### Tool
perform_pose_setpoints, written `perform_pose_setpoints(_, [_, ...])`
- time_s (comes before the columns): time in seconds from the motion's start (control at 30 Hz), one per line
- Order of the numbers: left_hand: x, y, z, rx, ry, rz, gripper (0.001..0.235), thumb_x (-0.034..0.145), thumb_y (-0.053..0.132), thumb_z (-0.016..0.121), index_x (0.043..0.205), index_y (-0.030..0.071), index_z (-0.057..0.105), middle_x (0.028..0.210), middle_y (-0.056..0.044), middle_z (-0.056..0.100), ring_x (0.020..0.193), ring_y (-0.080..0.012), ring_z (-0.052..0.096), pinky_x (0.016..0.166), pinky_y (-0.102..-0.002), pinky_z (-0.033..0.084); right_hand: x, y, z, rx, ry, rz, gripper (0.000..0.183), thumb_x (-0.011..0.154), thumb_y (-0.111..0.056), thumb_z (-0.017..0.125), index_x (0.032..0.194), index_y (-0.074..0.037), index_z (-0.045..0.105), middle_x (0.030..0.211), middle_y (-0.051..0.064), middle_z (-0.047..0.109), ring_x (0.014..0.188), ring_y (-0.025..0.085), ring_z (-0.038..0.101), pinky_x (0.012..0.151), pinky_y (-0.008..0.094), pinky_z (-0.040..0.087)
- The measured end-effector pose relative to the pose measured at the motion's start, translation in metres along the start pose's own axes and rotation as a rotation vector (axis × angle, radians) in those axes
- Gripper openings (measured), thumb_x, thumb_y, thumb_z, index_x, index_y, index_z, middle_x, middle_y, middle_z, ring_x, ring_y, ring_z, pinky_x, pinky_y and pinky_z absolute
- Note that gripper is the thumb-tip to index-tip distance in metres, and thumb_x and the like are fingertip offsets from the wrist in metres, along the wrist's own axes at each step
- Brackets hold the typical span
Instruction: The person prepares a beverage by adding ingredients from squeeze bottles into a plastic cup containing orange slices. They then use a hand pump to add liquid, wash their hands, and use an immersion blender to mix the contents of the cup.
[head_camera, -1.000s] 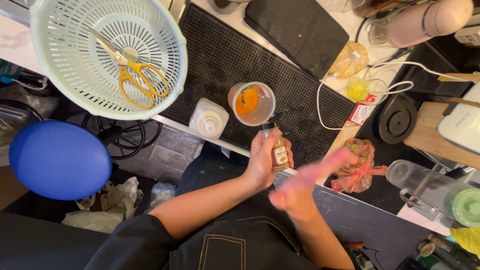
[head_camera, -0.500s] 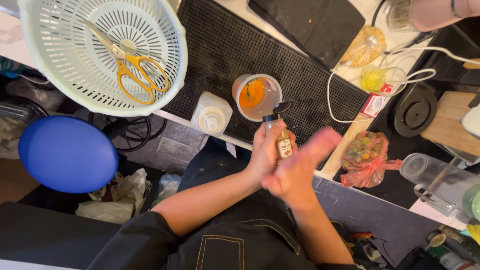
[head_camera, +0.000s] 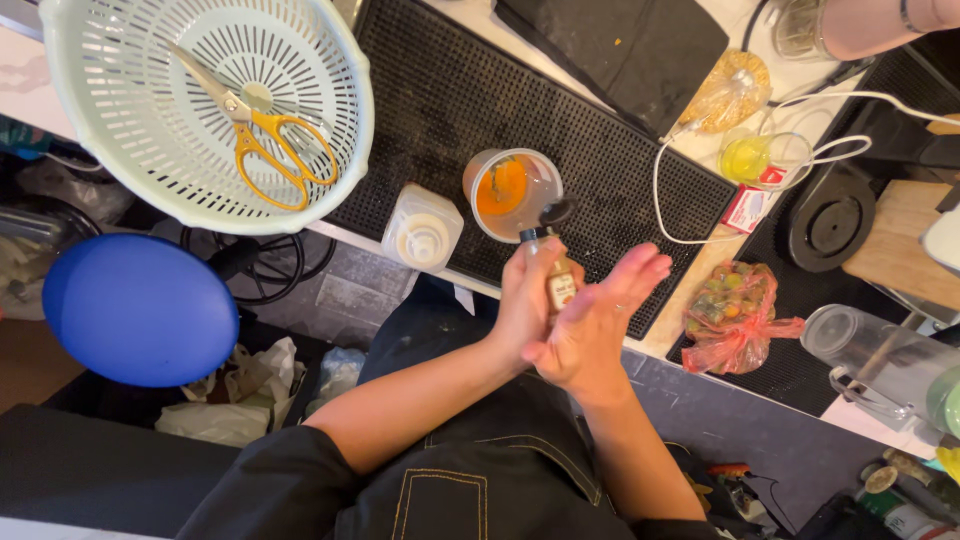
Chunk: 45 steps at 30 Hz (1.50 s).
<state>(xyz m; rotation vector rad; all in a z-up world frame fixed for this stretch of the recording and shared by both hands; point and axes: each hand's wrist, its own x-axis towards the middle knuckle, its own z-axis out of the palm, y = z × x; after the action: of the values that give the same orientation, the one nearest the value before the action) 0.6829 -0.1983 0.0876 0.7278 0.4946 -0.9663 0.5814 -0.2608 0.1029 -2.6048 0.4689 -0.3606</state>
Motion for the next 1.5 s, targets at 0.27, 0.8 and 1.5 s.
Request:
perform_pose_setpoints(0.27, [-0.004,0.0,0.0,-0.067,-0.037,-0.061,0.023,0.106,0.027,0.057,0.101,0.006,0.049,0.074,-0.01,0.06,0.057,-0.0175,0.06,0.051,-0.031,0.049,0.02,-0.015,-0.004,-0.002,0.044,-0.063,0.1,0.093,-0.083,0.024,0.166,-0.028,-0.017,0.168,0.028,-0.02,0.156,0.049,-0.022,0.123,0.067,-0.014])
perform_pose_setpoints(0.8, [-0.007,-0.009,0.001,-0.105,-0.089,-0.046,0.022,0.109,0.024,0.062,0.105,0.005,0.05,0.079,-0.012,0.06,0.064,-0.0168,0.06,0.059,-0.031,0.051,0.02,-0.02,-0.014,0.058,0.115,-0.036,0.104,0.09,-0.086,0.026,0.166,-0.031,-0.02,0.17,0.013,-0.026,0.155,0.036,-0.027,0.124,0.061,-0.016])
perform_pose_setpoints(1.5, [-0.003,-0.015,-0.004,-0.127,-0.027,-0.081,0.023,0.103,0.026,0.06,0.099,0.006,0.049,0.071,-0.009,0.059,0.055,-0.0173,0.06,0.046,-0.032,0.049,0.002,-0.017,-0.023,0.102,0.268,-0.136,0.098,0.091,-0.085,0.025,0.166,-0.038,-0.016,0.171,0.011,-0.023,0.161,0.032,-0.023,0.127,0.06,-0.015])
